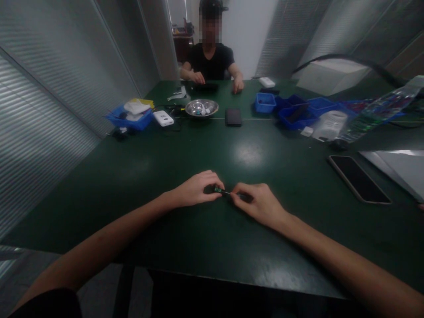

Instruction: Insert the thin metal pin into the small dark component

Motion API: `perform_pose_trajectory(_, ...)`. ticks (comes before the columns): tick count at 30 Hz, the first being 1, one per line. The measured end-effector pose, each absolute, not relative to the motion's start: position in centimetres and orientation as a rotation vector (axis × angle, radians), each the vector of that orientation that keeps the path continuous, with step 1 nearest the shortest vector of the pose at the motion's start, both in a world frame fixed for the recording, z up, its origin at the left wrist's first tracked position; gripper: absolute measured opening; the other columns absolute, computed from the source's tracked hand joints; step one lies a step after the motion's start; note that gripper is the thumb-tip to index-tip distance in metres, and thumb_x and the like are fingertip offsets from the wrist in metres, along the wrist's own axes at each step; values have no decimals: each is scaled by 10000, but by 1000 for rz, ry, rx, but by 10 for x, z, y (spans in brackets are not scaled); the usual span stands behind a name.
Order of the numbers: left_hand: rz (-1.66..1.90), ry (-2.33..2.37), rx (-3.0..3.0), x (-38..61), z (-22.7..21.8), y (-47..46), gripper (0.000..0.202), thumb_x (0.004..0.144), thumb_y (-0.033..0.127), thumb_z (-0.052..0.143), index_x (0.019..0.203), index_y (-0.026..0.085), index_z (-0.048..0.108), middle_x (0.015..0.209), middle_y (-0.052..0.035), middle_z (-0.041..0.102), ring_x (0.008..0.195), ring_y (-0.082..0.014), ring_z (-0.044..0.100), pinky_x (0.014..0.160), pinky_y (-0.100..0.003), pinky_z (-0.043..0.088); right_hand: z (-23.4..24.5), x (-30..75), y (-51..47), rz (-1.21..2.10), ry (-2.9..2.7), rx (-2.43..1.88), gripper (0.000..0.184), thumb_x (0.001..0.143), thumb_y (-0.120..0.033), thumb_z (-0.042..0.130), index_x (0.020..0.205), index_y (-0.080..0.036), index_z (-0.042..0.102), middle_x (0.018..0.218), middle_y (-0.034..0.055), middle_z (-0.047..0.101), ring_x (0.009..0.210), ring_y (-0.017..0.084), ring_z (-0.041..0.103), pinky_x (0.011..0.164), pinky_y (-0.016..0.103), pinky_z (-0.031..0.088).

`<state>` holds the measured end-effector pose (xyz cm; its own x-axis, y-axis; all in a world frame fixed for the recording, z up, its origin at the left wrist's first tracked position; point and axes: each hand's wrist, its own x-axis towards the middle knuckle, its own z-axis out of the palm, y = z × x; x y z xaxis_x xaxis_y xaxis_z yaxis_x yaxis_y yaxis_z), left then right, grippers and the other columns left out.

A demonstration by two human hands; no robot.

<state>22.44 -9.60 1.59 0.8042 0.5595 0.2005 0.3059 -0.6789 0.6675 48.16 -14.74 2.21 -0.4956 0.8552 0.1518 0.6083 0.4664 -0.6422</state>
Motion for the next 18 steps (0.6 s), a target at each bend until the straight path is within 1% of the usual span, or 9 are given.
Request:
perform_pose_trajectory(8,511,615,2372,225,15,-96,156,975,279,650,1107,199,678,1045,-78,682,1021,-239,588,912,-370,450,17,473,-147,718,-2252,-1138,200,1004,-319,588,927,-196,726,737,3,704,589,124,611,578,231,415)
perform_pose_trajectory(12,516,608,2360,223,16,-95,163,977,282,659,1114,196,685,1055,-81,686,1023,-235,589,910,-370,457,17,473,-148,729,-2208,-1105,196,1004,-314,596,920,-192,725,735,-5,702,582,116,609,578,229,415)
perform_pose_trajectory(18,380,506,2283,208,31,-89,248,1008,169,589,1231,222,684,1186,-90,684,1137,-217,614,1007,-368,461,19,482,-148,770,-2152,-1132,219,1002,-336,594,933,-186,738,761,11,731,580,119,620,554,225,429)
